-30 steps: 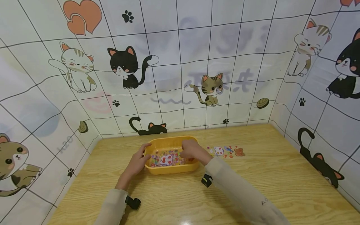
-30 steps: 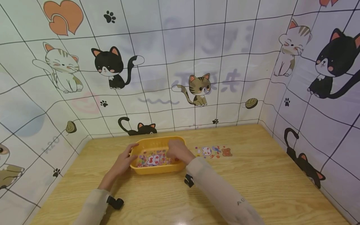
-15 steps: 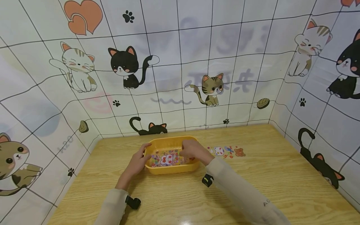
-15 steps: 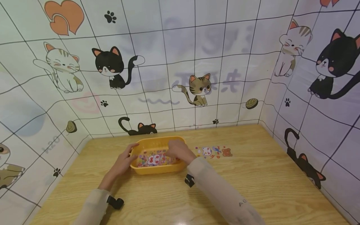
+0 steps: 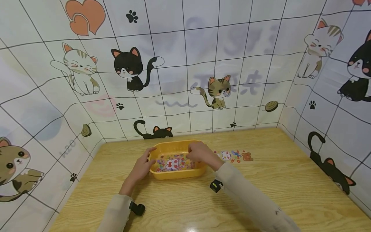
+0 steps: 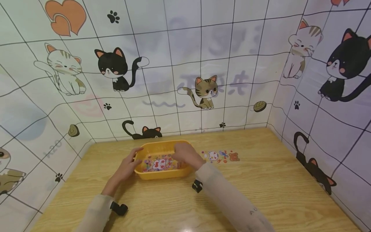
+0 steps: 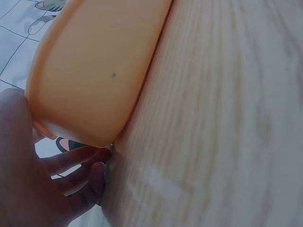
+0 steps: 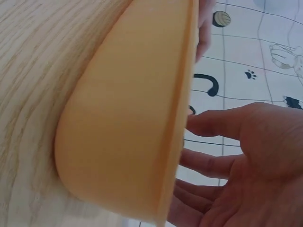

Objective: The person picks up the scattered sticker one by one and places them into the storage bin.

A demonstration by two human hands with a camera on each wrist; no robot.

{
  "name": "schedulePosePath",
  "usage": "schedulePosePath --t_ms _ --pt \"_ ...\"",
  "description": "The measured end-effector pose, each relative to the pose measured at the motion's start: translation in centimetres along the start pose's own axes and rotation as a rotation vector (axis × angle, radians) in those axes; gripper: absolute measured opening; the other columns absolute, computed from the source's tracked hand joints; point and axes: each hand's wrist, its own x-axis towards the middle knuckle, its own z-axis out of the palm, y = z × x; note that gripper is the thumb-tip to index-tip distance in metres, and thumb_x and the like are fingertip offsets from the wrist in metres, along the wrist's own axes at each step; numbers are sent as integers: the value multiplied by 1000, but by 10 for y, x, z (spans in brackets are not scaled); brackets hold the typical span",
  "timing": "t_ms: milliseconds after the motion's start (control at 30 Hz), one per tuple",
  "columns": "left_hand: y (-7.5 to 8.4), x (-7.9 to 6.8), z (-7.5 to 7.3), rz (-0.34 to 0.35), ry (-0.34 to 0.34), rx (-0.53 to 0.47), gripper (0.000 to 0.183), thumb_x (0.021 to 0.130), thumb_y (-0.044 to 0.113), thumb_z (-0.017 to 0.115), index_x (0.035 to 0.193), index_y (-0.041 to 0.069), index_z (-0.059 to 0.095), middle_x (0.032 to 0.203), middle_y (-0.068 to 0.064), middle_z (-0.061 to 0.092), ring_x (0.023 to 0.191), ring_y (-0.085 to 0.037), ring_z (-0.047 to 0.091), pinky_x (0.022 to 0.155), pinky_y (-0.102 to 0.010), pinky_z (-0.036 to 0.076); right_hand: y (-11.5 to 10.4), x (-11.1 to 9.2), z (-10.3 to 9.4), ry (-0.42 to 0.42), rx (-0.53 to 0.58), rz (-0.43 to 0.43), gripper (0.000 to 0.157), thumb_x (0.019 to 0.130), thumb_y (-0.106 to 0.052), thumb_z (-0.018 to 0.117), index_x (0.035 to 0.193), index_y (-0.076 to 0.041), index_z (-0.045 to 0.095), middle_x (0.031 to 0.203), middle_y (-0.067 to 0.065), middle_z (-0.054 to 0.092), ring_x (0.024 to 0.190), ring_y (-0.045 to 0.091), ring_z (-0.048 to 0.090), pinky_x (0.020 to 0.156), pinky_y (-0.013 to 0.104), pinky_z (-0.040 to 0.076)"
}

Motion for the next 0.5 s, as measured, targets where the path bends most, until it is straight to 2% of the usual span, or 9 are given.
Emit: schedulePosePath --t_ms 67,133,300,367,500 --pt "0 0 -1 -2 -2 2 52 103 18 54 154 21 43 152 -17 53 126 -35 56 104 -53 48 2 -3 -7 51 31 -29 12 98 -19 64 95 -8 68 76 2 62 52 12 47 50 25 37" --pt "1 0 -1 -6 -3 0 53 103 19 54 155 21 42 154 -17 52 127 -36 56 106 -54 47 6 -6 -15 102 77 -54 16 99 -21 64 103 -6 70 84 6 68 56 13 53 52 25 42" --pt "1 1 -1 -14 1 -2 53 103 20 53 155 23 41 155 -17 50 130 -37 55 109 -57 45 24 -18 -40 177 191 -68 23 101 -23 62 111 -3 69 102 15 74 76 22 71 60 30 55" --pt "1 1 -1 -14 2 -1 53 103 20 53 155 23 41 155 -17 50 131 -37 54 109 -57 45 34 -24 -49 193 211 -61 24 102 -23 62 113 -3 68 107 18 74 81 24 73 64 32 58" --pt "1 0 0 -16 3 3 53 103 20 53 155 23 42 153 -17 52 126 -36 56 106 -56 46 59 -33 -59 212 256 -43 24 103 -21 60 114 -1 67 111 22 73 81 21 73 71 36 62"
